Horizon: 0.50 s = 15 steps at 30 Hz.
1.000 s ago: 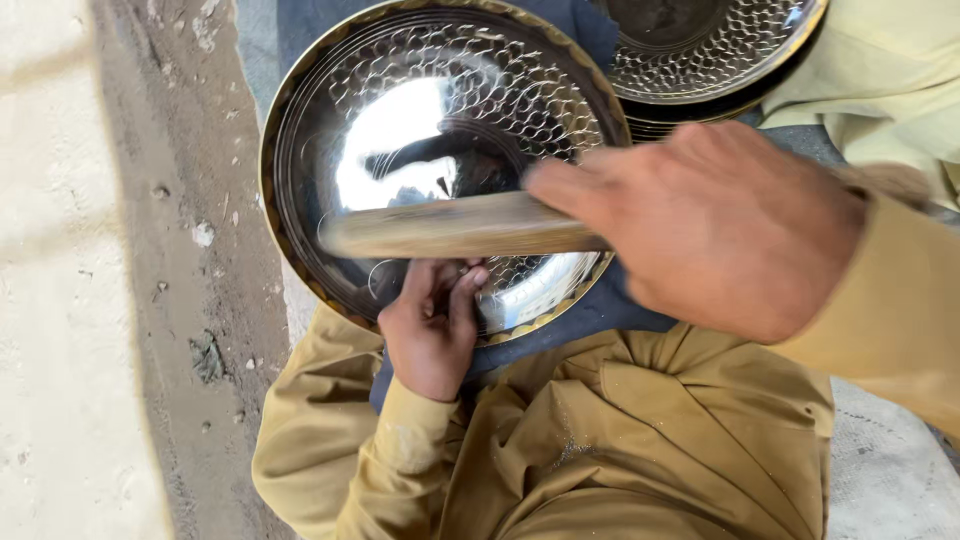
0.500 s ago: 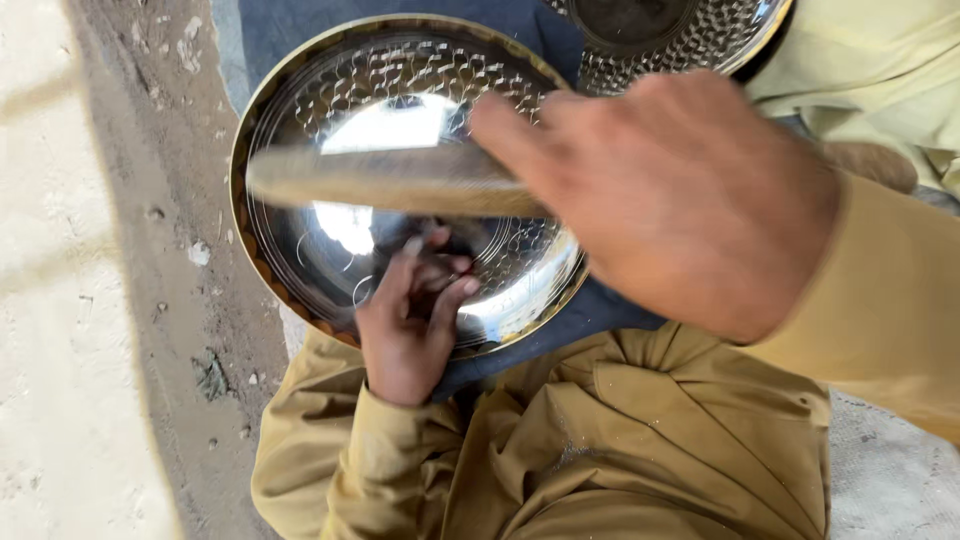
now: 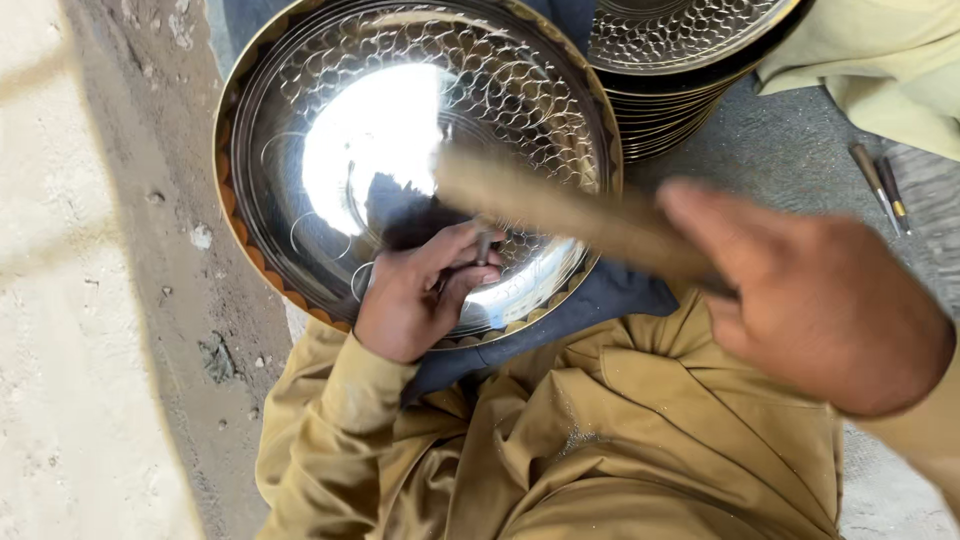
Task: The person uses a wooden mallet and a small metal punch to create a decorative dimpled pattern on a round metal plate. They repeatedly strike the punch against the plate's surface, rotating the plate to cover different areas.
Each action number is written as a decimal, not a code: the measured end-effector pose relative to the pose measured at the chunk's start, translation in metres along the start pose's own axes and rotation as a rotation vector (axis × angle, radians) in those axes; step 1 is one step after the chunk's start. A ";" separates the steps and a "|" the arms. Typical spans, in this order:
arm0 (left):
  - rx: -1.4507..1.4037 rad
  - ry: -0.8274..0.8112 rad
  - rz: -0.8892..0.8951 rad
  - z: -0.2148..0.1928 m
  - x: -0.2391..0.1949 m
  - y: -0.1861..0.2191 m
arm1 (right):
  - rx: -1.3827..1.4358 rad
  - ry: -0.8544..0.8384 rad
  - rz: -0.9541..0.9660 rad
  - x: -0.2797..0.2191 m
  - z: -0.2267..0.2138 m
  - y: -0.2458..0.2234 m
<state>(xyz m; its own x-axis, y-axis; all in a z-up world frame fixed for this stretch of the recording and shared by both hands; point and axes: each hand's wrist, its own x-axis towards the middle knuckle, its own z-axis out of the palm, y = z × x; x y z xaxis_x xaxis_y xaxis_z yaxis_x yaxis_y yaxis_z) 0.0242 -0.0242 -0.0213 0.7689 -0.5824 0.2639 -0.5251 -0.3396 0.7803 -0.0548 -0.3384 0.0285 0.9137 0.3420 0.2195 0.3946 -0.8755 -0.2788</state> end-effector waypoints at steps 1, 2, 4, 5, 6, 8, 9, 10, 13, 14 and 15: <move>0.019 -0.049 0.037 -0.004 0.003 -0.001 | 0.100 -0.010 0.134 -0.009 0.008 -0.006; 0.037 -0.109 0.087 -0.008 0.011 -0.003 | 0.195 -0.010 0.281 -0.019 0.018 -0.013; 0.119 -0.227 0.113 -0.014 0.022 -0.005 | 0.315 0.007 0.463 -0.039 0.038 -0.024; 0.158 -0.286 0.121 -0.015 0.025 -0.005 | 0.338 0.023 0.497 -0.048 0.051 -0.028; 0.162 -0.339 0.119 -0.017 0.028 -0.003 | 0.353 0.140 0.487 -0.054 0.066 -0.037; 0.165 -0.451 0.131 -0.017 0.038 -0.001 | 0.370 0.382 0.471 -0.063 0.089 -0.052; 0.166 -0.500 0.159 -0.015 0.045 -0.001 | 0.401 0.324 0.510 -0.066 0.094 -0.054; 0.170 -0.536 0.166 -0.015 0.045 0.000 | 0.442 0.249 0.531 -0.067 0.096 -0.055; 0.178 -0.416 0.160 -0.019 0.036 0.005 | 0.533 0.222 0.618 -0.055 0.080 -0.047; 0.178 -0.339 0.157 -0.019 0.032 0.006 | 0.556 0.248 0.653 -0.048 0.070 -0.043; 0.170 -0.317 0.143 -0.019 0.031 0.006 | 0.414 0.233 0.449 -0.038 0.059 -0.033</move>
<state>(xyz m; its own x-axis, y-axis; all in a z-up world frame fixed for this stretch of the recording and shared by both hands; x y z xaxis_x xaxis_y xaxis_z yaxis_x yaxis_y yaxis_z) 0.0519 -0.0305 0.0021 0.5461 -0.8234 0.1543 -0.6927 -0.3403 0.6359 -0.0970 -0.3021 -0.0255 0.9717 -0.1503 0.1822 0.0268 -0.6962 -0.7174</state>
